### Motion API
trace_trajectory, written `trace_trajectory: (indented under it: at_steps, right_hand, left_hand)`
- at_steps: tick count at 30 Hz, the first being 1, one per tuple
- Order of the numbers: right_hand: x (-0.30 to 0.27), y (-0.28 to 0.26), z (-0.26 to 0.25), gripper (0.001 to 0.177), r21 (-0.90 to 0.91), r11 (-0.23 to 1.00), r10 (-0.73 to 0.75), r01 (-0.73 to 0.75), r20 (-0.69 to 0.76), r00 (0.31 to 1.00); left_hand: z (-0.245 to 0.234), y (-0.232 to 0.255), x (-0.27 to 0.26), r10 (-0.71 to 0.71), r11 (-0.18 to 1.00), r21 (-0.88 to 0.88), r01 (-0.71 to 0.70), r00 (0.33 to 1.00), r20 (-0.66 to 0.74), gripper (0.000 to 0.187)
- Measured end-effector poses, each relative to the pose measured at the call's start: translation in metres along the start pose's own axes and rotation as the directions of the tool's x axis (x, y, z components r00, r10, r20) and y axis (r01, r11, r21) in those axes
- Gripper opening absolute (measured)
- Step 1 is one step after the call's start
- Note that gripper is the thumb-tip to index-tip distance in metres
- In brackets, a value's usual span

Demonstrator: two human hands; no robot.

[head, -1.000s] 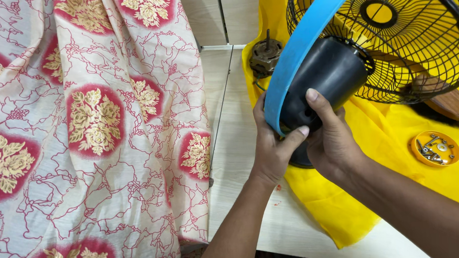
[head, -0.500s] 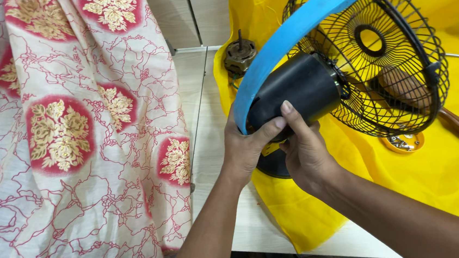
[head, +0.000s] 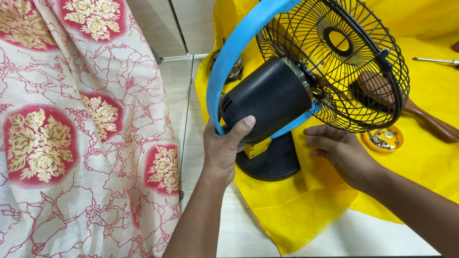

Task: The person reassembles an electric fan by attaching the motor housing to the fan head and securing it with a screw. They use a screwdriver to tighten the screw and ensure the components are properly aligned.

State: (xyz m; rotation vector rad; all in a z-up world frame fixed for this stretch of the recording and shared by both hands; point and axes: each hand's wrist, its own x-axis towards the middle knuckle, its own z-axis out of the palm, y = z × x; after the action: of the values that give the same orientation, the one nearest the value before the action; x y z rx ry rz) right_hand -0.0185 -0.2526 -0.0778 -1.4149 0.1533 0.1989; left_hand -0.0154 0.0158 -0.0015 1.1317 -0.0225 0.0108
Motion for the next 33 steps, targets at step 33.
trace_trajectory:
  at_steps: [33]
  right_hand:
    - [0.061, -0.069, -0.032, 0.031, 0.65, 0.7, -0.143, -0.295, 0.533, 0.834]
  left_hand:
    - [-0.046, 0.016, 0.021, -0.052, 0.968, -0.236, 0.081, 0.991, 0.127, 0.084]
